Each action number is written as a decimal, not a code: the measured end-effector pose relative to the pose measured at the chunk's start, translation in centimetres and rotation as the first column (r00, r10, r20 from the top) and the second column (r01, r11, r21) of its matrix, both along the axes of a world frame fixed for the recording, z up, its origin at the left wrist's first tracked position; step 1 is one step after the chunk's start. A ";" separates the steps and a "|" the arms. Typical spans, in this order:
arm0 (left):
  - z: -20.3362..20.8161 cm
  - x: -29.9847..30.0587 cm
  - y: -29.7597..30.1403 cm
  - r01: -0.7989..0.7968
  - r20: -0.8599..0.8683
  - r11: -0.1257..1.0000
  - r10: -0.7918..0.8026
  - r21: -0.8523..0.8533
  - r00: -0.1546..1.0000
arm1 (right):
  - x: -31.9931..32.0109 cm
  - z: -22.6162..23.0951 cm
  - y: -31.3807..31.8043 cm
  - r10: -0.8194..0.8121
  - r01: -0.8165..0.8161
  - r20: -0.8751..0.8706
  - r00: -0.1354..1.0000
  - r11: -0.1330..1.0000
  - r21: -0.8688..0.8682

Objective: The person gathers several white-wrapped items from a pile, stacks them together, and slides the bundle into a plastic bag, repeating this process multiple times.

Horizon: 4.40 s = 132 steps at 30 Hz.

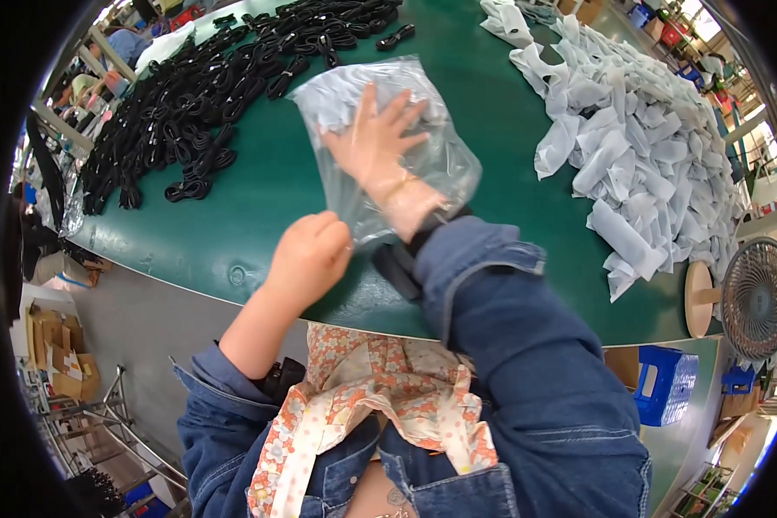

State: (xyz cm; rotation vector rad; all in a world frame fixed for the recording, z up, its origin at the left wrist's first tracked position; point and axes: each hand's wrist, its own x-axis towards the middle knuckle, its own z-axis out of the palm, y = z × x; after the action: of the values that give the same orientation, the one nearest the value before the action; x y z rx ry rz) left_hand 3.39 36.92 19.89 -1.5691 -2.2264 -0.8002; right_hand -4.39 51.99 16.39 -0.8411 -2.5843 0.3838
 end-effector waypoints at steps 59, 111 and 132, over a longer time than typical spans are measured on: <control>-0.6 7.4 8.8 0.274 -0.077 0.955 -0.283 -0.116 0.956 | 28.4 1.3 11.0 0.515 -0.516 -0.129 0.847 0.856 0.031; -2.0 10.4 8.9 0.047 0.562 0.988 0.043 -0.145 0.826 | 32.8 1.7 13.4 0.305 -0.306 -0.021 0.952 0.951 -0.053; -1.3 10.4 8.6 0.170 0.337 0.978 -0.121 -0.121 0.934 | 28.5 0.8 10.4 0.303 -0.513 -0.416 0.858 0.438 -0.739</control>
State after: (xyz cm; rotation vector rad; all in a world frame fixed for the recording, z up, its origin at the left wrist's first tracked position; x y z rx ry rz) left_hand 13.83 45.50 18.63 -1.8020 -2.4717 -1.0255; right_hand 24.14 62.34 17.14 -0.3154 -2.2618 1.8741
